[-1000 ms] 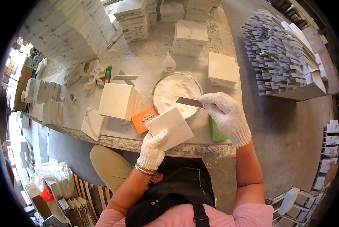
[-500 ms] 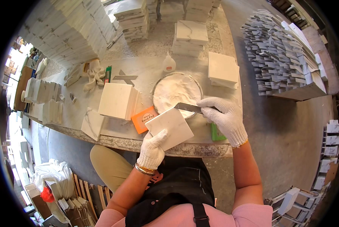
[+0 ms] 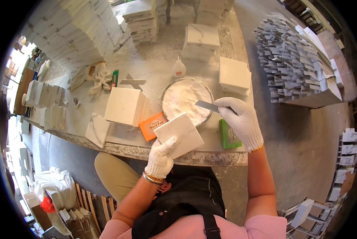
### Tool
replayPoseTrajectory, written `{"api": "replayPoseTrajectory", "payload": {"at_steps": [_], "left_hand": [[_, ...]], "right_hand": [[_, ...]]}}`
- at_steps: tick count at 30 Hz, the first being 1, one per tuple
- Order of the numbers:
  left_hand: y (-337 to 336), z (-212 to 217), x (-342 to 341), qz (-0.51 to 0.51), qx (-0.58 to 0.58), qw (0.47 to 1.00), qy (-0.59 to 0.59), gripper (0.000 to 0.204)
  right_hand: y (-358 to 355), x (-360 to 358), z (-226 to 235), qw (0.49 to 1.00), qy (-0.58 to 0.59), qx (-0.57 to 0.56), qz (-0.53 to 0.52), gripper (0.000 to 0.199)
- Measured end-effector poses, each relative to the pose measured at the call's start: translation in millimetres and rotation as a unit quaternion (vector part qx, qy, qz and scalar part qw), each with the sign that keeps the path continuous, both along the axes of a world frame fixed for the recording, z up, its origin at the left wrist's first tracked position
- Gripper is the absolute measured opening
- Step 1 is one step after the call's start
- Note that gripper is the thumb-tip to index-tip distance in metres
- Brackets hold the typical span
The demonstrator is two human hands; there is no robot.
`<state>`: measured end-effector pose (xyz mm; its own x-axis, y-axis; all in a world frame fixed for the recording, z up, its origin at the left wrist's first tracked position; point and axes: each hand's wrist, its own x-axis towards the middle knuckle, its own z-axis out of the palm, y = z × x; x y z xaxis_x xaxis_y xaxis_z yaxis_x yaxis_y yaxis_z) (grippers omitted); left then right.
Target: The person repeatedly applies a white paste to small square tiles using a metal spatula, then smooths and scrapes the surface with a green block and the spatula. The person handles multiple tiles one at a time, flipping them and working on edges and faces.
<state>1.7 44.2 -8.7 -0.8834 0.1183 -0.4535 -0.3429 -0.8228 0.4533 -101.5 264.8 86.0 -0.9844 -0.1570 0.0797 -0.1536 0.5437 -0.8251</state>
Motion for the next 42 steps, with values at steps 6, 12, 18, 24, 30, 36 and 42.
{"api": "replayPoseTrajectory", "payload": {"at_steps": [6,12,18,24,30,36,42], "left_hand": [[-1.0,1.8,-1.0,-0.001,0.005,1.000,-0.002,0.049],[0.7,2.2,-1.1,0.012,0.022,1.000,0.006,0.048],[-0.8,-2.2,0.5,0.007,0.028,1.000,0.011,0.045],[-1.9,-0.2,0.4,0.009,0.027,1.000,0.007,0.044],[-4.3,2.4,0.9,-0.002,0.022,1.000,0.012,0.049],[-1.9,3.2,-0.9,0.002,0.012,1.000,0.011,0.047],[-1.8,3.3,-1.6,0.006,0.009,1.000,0.008,0.047]], "right_hand": [[-24.6,-30.2,6.1,0.976,0.047,0.206,0.055,0.025],[-50.5,-100.0,14.3,0.971,0.115,0.189,0.094,0.049],[-84.2,-148.9,-18.4,0.972,-0.122,0.154,0.130,0.054],[-80.6,-138.7,-11.9,0.984,-0.102,0.082,0.125,0.037],[-37.0,-63.5,15.7,0.987,-0.081,-0.039,0.130,0.035],[-6.8,-4.5,39.2,0.985,-0.138,0.035,0.101,0.041],[0.4,1.8,32.1,0.985,-0.089,0.056,0.138,0.038]]}}
